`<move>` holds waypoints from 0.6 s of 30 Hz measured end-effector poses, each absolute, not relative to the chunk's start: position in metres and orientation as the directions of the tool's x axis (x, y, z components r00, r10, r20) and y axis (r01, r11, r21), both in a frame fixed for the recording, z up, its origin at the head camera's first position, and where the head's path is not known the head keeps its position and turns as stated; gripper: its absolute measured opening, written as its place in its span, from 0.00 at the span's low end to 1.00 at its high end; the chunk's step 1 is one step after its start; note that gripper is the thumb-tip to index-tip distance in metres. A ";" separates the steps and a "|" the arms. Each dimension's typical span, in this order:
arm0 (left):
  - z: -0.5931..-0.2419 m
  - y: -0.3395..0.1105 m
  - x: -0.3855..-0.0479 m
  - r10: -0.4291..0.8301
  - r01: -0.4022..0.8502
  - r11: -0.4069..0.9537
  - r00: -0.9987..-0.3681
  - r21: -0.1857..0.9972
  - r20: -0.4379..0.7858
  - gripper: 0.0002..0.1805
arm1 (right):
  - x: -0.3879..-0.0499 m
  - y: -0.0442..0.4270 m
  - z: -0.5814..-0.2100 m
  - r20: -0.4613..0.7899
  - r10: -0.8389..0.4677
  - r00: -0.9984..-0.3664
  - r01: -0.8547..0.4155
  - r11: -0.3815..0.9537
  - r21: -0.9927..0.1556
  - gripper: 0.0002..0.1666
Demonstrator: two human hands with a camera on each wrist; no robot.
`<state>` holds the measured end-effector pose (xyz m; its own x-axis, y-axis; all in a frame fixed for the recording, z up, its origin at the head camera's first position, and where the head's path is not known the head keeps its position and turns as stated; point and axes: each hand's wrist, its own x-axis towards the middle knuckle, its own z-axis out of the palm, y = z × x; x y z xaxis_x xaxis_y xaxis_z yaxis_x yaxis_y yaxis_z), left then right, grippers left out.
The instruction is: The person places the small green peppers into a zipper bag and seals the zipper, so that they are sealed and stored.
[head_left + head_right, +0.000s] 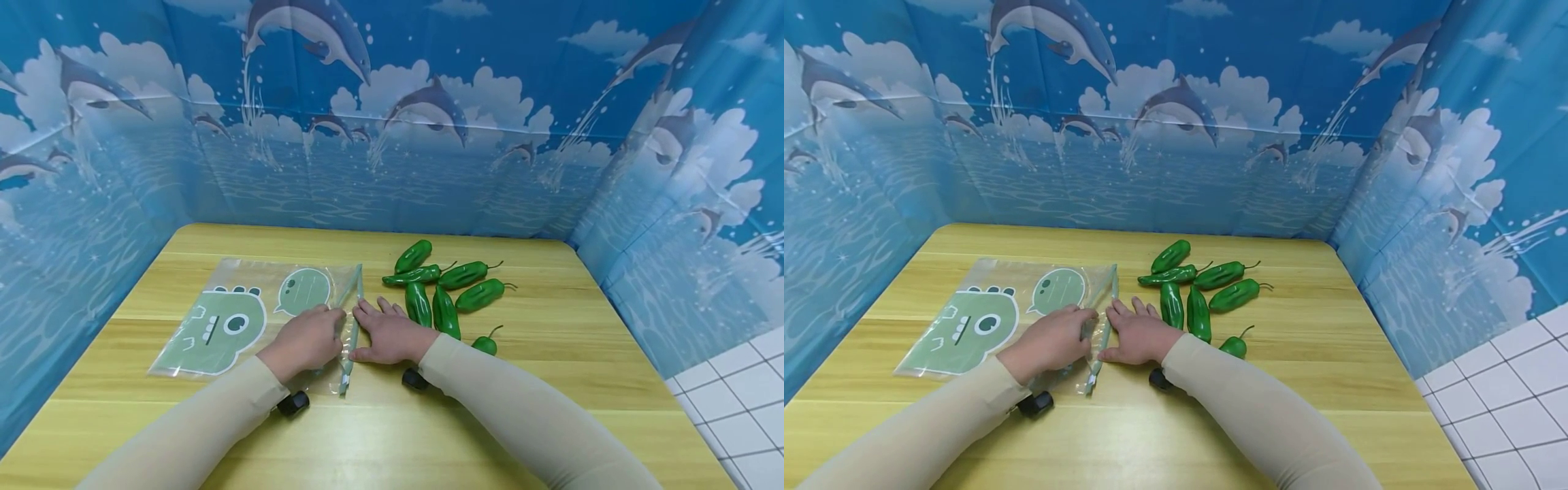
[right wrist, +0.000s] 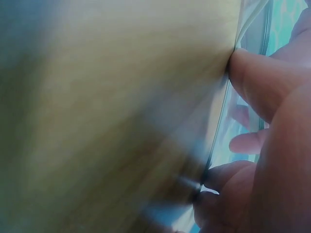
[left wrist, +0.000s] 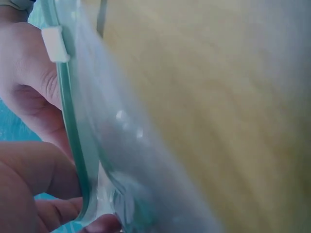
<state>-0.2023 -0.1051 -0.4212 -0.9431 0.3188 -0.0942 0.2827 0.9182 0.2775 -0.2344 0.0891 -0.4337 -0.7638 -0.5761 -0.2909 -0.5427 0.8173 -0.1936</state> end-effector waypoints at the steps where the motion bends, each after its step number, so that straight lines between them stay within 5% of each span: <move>1: -0.421 -0.105 -0.203 0.319 0.283 0.918 -0.943 0.279 -0.094 0.29 | -0.234 0.089 -0.433 -0.291 -0.576 -0.764 -0.542 0.818 -0.195 0.57; 9: -0.422 -0.107 -0.208 0.297 0.250 0.917 -0.948 0.309 -0.113 0.44 | -0.233 0.089 -0.430 -0.299 -0.573 -0.763 -0.532 0.820 -0.213 0.58; 18: -0.420 -0.109 -0.206 0.275 0.230 0.920 -0.956 0.318 -0.105 0.50 | -0.234 0.090 -0.432 -0.310 -0.569 -0.761 -0.527 0.822 -0.214 0.57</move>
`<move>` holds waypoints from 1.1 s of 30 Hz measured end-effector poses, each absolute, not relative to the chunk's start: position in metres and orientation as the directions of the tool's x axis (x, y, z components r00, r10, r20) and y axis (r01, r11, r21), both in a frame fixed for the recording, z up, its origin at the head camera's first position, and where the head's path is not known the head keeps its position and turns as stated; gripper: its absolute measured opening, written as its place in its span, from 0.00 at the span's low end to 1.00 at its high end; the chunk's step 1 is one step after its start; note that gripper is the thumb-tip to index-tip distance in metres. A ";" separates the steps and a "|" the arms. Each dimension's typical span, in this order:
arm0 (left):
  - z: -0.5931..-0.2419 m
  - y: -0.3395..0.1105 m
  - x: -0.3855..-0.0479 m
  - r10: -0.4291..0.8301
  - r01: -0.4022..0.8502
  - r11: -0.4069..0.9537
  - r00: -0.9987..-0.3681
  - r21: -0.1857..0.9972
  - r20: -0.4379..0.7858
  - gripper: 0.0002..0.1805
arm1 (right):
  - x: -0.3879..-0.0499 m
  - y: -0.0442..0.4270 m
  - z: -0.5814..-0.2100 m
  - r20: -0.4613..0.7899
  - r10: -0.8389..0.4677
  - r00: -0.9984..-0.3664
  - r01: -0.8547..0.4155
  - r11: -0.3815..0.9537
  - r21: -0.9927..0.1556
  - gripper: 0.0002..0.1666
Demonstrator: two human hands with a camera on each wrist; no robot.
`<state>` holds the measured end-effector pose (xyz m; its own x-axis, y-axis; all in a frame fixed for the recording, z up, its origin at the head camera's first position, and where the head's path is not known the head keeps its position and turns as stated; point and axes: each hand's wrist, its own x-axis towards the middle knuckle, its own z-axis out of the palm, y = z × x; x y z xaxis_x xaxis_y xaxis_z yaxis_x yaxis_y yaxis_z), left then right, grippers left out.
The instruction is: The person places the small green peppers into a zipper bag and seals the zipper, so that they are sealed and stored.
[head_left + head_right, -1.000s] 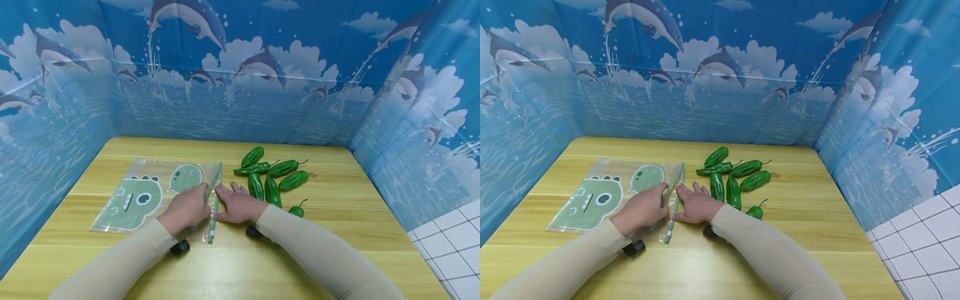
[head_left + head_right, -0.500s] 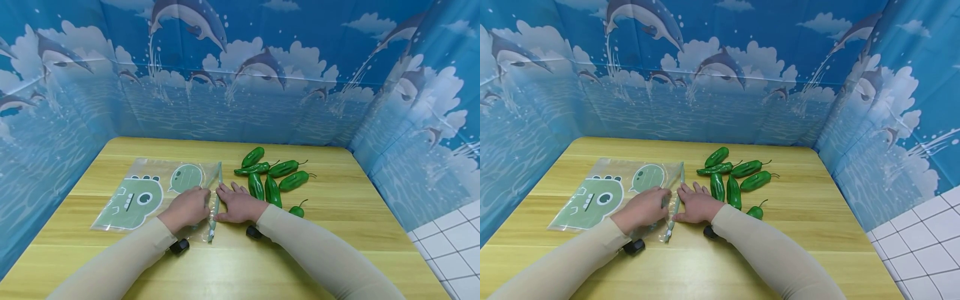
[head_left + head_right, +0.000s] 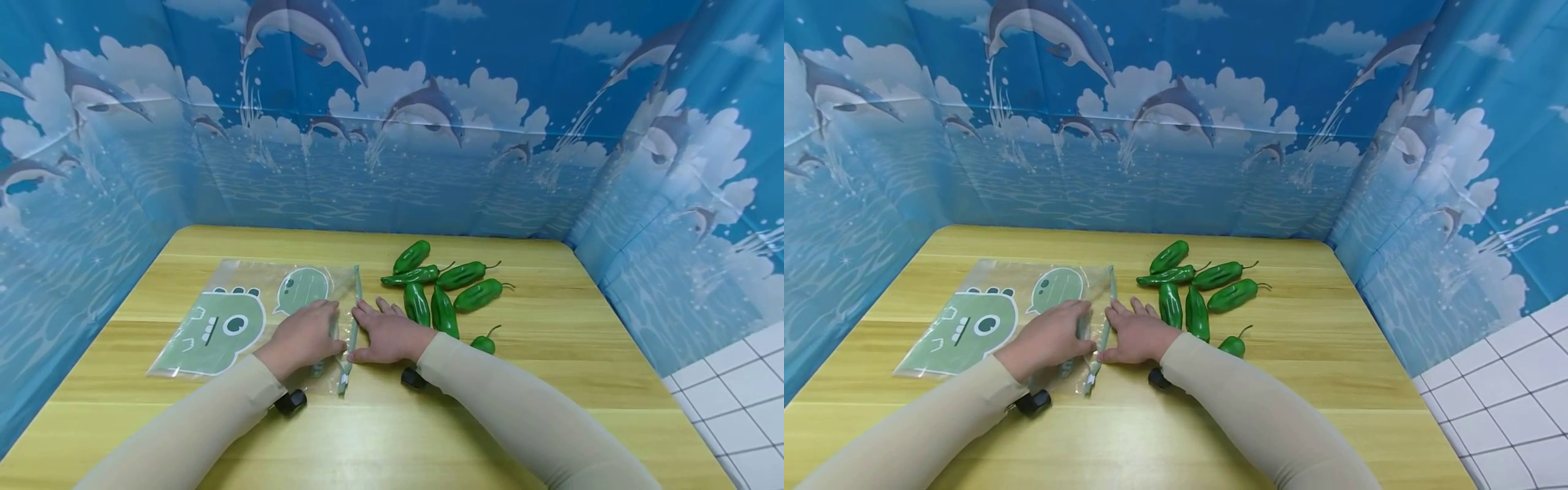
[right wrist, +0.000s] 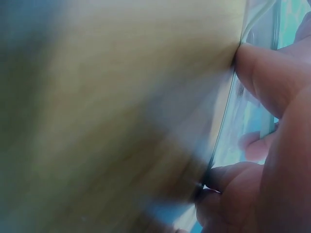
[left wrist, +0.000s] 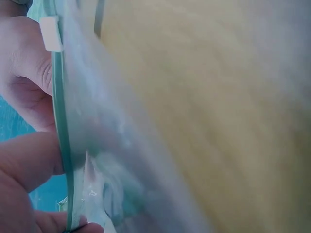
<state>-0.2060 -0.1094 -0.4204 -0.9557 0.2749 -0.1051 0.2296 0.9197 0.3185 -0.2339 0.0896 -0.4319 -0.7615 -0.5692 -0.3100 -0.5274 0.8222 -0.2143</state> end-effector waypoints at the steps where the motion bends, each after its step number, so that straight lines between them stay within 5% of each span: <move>1: -0.420 -0.110 -0.206 0.274 0.230 0.920 -0.956 0.318 -0.101 0.50 | -0.234 0.090 -0.432 -0.311 -0.569 -0.761 -0.528 0.822 -0.213 0.57; 19: -0.413 -0.122 -0.200 0.242 0.211 0.911 -0.969 0.353 -0.046 0.55 | -0.234 0.090 -0.433 -0.301 -0.568 -0.766 -0.526 0.823 -0.215 0.57; 33: -0.422 -0.124 -0.205 0.367 0.327 0.910 -0.922 0.256 -0.127 0.47 | -0.233 0.090 -0.430 -0.318 -0.559 -0.766 -0.508 0.829 -0.233 0.58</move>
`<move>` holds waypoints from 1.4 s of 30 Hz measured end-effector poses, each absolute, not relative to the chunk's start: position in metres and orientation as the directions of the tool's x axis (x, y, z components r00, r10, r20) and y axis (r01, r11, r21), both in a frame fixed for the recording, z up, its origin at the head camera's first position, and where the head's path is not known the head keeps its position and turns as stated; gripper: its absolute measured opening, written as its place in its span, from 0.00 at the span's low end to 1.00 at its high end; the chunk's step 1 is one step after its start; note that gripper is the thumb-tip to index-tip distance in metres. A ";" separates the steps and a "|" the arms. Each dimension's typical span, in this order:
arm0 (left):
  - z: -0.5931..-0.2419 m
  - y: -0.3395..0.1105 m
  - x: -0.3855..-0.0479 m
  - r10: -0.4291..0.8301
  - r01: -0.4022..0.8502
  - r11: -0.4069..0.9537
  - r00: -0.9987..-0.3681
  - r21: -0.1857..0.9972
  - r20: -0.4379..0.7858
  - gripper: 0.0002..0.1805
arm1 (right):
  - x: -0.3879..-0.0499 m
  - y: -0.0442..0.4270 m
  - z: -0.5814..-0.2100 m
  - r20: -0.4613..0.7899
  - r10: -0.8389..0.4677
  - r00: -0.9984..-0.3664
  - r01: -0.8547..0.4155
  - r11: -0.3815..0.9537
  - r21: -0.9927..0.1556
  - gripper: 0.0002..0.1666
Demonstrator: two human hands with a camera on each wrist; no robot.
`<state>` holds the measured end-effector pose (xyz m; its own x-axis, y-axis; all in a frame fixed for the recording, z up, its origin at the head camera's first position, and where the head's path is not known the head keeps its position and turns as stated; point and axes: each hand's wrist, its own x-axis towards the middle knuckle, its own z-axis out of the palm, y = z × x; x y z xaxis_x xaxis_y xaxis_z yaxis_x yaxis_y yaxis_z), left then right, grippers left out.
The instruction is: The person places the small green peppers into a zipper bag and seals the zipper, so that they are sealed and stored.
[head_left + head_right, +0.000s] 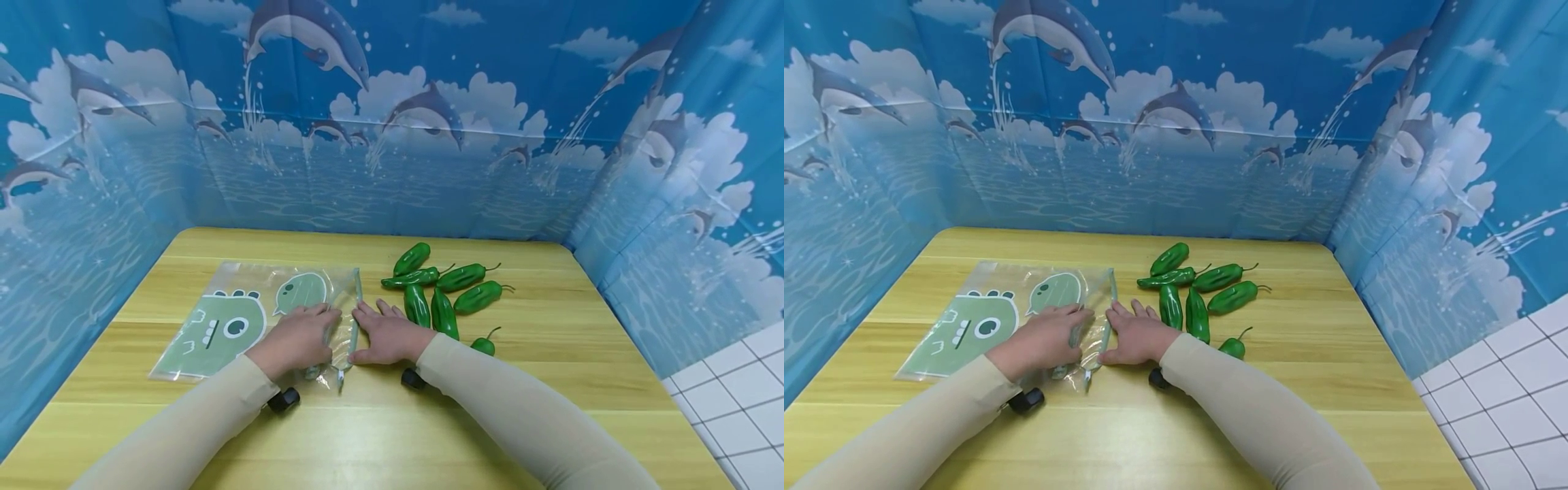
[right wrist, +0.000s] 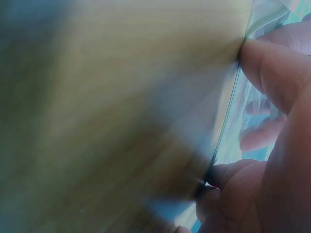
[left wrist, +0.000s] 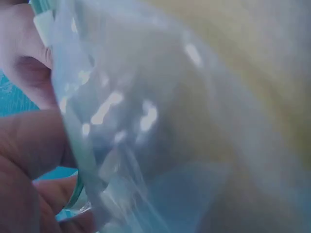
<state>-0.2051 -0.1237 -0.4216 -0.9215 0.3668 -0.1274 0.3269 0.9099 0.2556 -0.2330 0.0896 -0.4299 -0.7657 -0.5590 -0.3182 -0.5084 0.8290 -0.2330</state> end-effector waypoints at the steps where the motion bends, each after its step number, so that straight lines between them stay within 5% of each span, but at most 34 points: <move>1: -0.421 -0.124 -0.205 0.369 0.326 0.910 -0.919 0.258 -0.140 0.47 | -0.233 0.090 -0.430 -0.318 -0.558 -0.767 -0.507 0.830 -0.234 0.58; 12: -0.418 -0.129 -0.205 0.334 0.288 0.922 -0.930 0.260 -0.151 0.60 | -0.235 0.089 -0.431 -0.322 -0.553 -0.768 -0.510 0.833 -0.215 0.58; 26: -0.409 -0.129 -0.200 0.216 0.176 0.939 -0.970 0.295 -0.112 0.65 | -0.235 0.087 -0.428 -0.329 -0.533 -0.780 -0.482 0.846 -0.229 0.59; 42: -0.409 -0.138 -0.199 0.226 0.146 0.909 -0.959 0.390 -0.169 0.68 | -0.238 0.088 -0.429 -0.340 -0.534 -0.775 -0.488 0.846 -0.215 0.62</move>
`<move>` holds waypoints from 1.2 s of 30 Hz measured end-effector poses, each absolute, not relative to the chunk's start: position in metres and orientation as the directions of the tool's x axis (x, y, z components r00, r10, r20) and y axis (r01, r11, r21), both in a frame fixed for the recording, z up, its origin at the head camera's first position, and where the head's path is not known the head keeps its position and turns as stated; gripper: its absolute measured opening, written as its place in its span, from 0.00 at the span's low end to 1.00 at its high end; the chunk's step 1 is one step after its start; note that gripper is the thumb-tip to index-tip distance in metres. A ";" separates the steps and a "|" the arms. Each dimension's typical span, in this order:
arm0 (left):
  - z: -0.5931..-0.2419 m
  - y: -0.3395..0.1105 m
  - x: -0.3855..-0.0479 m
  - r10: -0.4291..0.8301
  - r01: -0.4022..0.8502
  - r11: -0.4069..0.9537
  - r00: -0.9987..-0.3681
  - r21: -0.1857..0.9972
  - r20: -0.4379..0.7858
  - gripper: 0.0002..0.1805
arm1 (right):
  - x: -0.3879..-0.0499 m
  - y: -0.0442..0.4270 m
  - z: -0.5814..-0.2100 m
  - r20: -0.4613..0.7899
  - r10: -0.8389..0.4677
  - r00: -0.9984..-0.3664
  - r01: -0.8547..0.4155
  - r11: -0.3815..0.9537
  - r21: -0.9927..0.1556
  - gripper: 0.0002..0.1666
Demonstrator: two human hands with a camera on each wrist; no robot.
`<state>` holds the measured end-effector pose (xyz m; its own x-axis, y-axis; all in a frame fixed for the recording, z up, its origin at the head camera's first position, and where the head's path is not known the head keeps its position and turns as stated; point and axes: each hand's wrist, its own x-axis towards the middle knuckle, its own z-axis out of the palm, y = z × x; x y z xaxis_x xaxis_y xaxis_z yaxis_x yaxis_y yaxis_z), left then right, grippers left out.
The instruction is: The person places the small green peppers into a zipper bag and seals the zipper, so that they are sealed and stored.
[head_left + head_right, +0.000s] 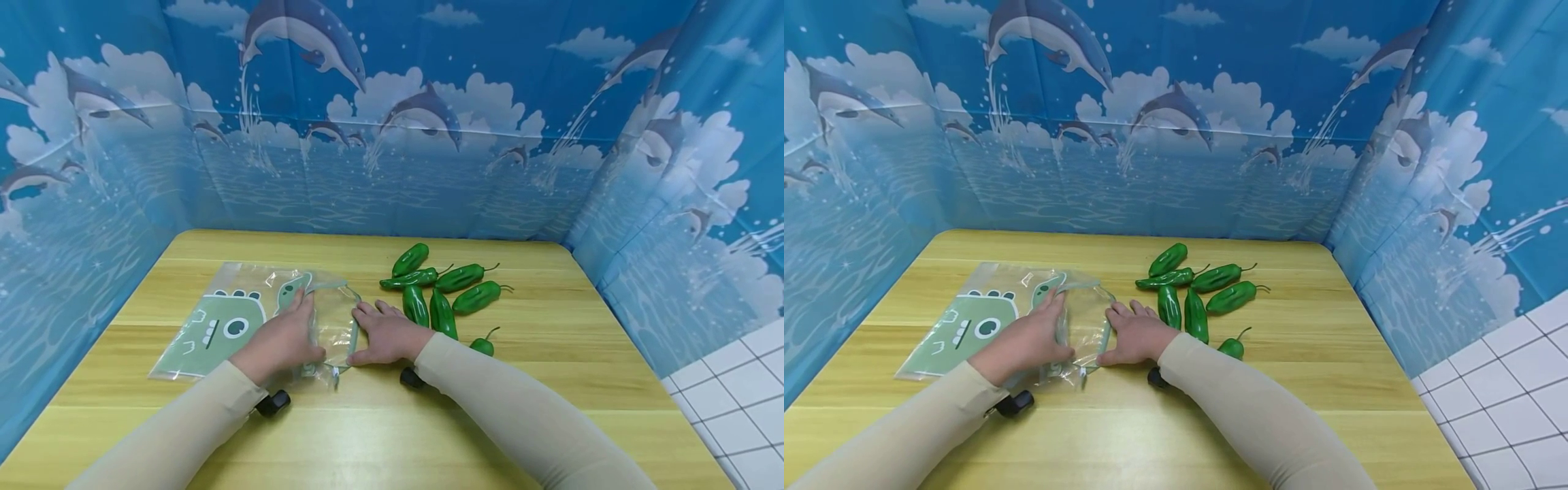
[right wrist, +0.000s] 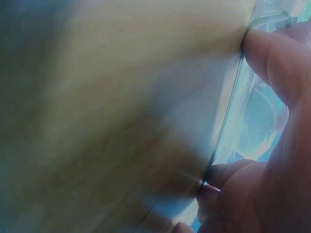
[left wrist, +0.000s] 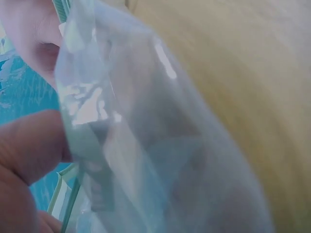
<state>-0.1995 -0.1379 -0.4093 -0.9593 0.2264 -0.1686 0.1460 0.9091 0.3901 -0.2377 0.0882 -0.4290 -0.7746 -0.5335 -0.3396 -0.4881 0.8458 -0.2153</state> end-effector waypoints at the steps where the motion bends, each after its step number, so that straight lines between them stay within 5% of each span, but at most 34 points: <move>1: -0.410 -0.139 -0.200 0.228 0.144 0.907 -0.958 0.396 -0.175 0.68 | -0.238 0.088 -0.429 -0.340 -0.533 -0.775 -0.488 0.846 -0.215 0.62; 36: -0.412 -0.145 -0.212 0.235 0.124 0.898 -0.946 0.421 -0.222 0.74 | -0.237 0.087 -0.429 -0.247 -0.566 -0.786 -0.524 0.823 -0.219 0.56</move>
<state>-0.2119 -0.1448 -0.4121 -0.9464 0.2349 -0.2219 0.1242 0.8983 0.4214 -0.2366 0.0872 -0.4290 -0.7863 -0.5663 -0.2472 -0.5241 0.8231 -0.2187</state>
